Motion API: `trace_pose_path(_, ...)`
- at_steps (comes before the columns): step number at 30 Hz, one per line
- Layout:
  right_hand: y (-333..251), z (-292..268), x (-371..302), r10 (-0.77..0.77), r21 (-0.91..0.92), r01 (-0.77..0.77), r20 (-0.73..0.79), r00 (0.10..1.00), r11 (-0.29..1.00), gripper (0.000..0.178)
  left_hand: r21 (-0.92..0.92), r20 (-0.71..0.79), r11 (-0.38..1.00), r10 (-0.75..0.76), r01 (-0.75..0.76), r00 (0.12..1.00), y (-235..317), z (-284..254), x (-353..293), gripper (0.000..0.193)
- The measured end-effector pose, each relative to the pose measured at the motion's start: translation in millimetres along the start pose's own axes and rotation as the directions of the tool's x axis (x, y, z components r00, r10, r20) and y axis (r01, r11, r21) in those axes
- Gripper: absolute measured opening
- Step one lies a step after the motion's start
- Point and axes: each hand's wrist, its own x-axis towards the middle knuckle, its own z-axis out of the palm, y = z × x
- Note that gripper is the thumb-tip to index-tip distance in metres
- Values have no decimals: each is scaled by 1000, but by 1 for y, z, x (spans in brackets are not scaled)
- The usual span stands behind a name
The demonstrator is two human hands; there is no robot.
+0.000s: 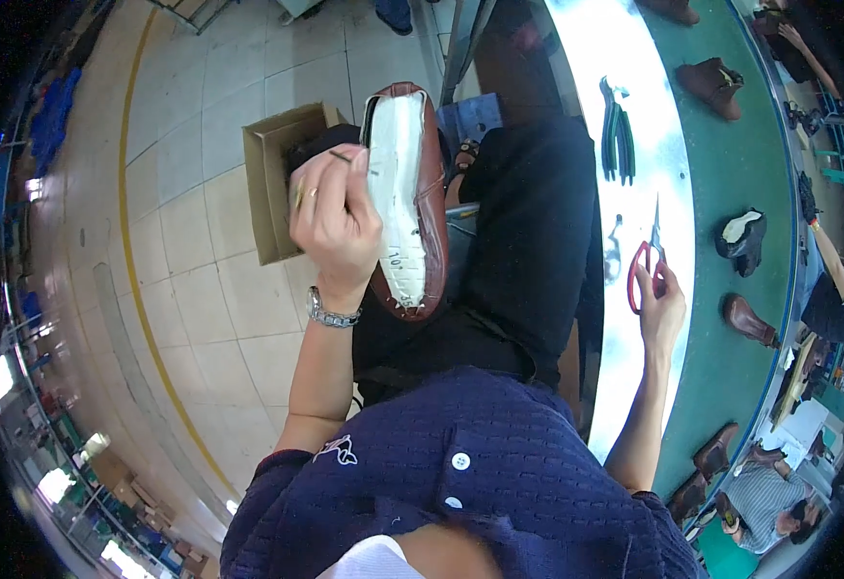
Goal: The recorder is assembling and trimming components of shoes at a factory workstation.
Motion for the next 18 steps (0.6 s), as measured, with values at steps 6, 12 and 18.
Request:
trace_pose_path(6,70,16,5,-24,-182,9,-81,996,983,45,-78,-274,994,53,-77,960,-2,-31,35,7)
trace_pose_path(12,14,17,47,-144,-47,137,-211,967,989,36,64,-376,994,-55,85,925,-31,-78,76,20)
trace_pose_path(18,-65,57,139,-280,-19,283,-221,934,959,49,448,138,802,-498,394,856,-103,-48,7,63)
